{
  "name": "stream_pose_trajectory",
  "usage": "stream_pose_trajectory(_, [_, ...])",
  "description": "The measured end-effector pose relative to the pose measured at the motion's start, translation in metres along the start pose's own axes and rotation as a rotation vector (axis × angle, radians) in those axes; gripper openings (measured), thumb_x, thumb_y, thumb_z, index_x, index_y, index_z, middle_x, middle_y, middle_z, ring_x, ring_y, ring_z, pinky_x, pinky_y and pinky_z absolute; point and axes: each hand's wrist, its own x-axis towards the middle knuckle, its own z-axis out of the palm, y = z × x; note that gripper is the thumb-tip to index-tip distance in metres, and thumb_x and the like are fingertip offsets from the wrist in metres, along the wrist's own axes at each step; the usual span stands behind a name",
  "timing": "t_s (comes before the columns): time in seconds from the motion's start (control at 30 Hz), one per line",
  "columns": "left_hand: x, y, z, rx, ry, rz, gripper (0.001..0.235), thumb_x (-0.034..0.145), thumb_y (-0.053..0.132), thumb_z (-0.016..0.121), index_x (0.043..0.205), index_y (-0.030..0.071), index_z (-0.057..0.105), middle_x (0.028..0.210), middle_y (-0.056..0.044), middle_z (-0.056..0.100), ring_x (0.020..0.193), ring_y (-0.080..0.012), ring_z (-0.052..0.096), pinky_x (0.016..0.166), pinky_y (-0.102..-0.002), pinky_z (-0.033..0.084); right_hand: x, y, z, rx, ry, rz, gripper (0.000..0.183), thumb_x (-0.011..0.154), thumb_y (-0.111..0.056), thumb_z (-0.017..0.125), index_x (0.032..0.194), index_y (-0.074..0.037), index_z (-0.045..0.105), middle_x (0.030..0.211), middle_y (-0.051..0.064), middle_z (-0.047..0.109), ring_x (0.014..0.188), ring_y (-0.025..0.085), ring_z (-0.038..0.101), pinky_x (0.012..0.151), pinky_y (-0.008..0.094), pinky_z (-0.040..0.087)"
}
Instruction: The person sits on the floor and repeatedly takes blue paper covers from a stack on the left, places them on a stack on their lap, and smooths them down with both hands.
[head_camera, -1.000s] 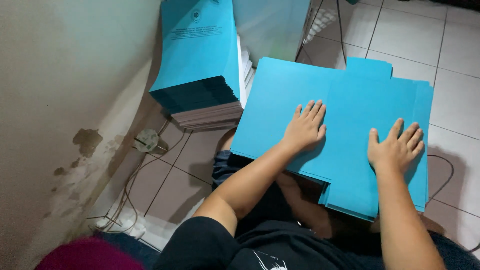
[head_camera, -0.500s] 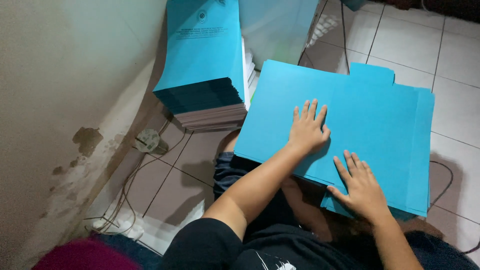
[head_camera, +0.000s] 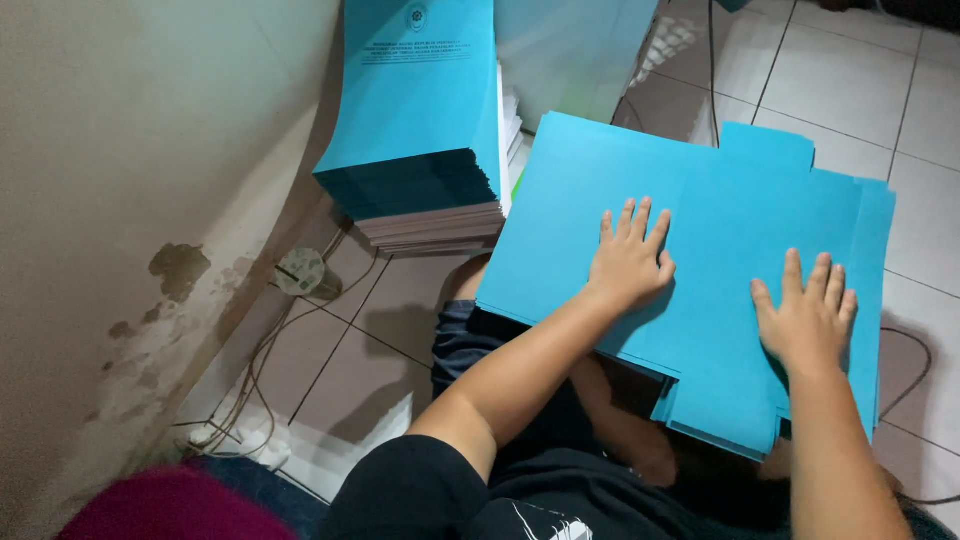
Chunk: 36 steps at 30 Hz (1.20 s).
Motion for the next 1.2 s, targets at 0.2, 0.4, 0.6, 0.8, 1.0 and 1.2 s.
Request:
stream_pose_trajectory(0.2, [-0.001, 0.002, -0.011, -0.028, -0.064, -0.013, 0.071, 0.098, 0.042, 0.033, 0.164, 0.018, 0.028, 0.172, -0.015, 0.019, 0.16, -0.035, 0.015, 0.127, -0.062, 0.01, 0.011, -0.002, 0.005, -0.001, 0.128, 0.049, 0.082, 0.102, -0.062, 0.028, 0.169, -0.014, 0.02, 0.173, 0.023, 0.012, 0.159, 0.039, 0.007, 0.124, 0.058, 0.006])
stream_pose_trajectory(0.4, [0.0, 0.001, -0.005, -0.005, -0.034, -0.012, 0.071, 0.098, 0.044, 0.034, 0.164, 0.019, 0.028, 0.172, -0.015, 0.02, 0.16, -0.0344, 0.015, 0.127, -0.062, 0.01, -0.01, -0.005, 0.012, 0.045, 0.197, 0.124, 0.082, 0.102, -0.06, 0.032, 0.168, -0.012, 0.024, 0.172, 0.026, 0.014, 0.158, 0.041, 0.008, 0.123, 0.057, 0.005])
stream_pose_trajectory(0.6, [0.0, 0.0, -0.005, -0.046, -0.039, -0.011, 0.071, 0.097, 0.043, 0.035, 0.163, 0.017, 0.03, 0.172, -0.016, 0.021, 0.16, -0.0354, 0.015, 0.127, -0.063, 0.01, -0.036, -0.01, 0.006, 0.056, 0.139, 0.158, 0.086, 0.1, -0.065, 0.031, 0.169, -0.014, 0.017, 0.172, 0.026, 0.008, 0.158, 0.042, 0.003, 0.125, 0.056, 0.004])
stream_pose_trajectory(0.8, [-0.001, 0.001, -0.007, -0.032, -0.063, 0.0, 0.07, 0.099, 0.042, 0.033, 0.164, 0.017, 0.026, 0.173, -0.016, 0.017, 0.161, -0.036, 0.011, 0.127, -0.063, 0.009, -0.029, -0.012, -0.004, 0.046, 0.084, 0.14, 0.089, 0.098, -0.066, 0.032, 0.169, -0.015, 0.016, 0.171, 0.028, 0.004, 0.158, 0.042, 0.0, 0.125, 0.057, 0.004])
stream_pose_trajectory(1.0, [0.001, 0.0, 0.01, 0.018, 0.036, -0.005, 0.07, 0.098, 0.042, 0.037, 0.163, 0.017, 0.031, 0.172, -0.015, 0.024, 0.16, -0.0362, 0.018, 0.127, -0.064, 0.014, 0.029, -0.025, 0.005, 0.0, 0.056, -0.072, 0.085, 0.101, -0.062, 0.028, 0.168, -0.013, 0.014, 0.172, 0.026, 0.004, 0.159, 0.042, 0.001, 0.127, 0.055, 0.003])
stream_pose_trajectory(1.2, [-0.001, 0.0, 0.017, 0.038, 0.126, 0.005, 0.071, 0.095, 0.042, 0.043, 0.162, 0.017, 0.036, 0.171, -0.017, 0.029, 0.16, -0.0376, 0.025, 0.127, -0.066, 0.02, 0.095, -0.095, -0.006, 0.042, 0.029, -0.221, 0.076, 0.102, -0.055, 0.031, 0.168, -0.019, 0.019, 0.174, 0.018, 0.006, 0.16, 0.036, 0.003, 0.127, 0.053, 0.005])
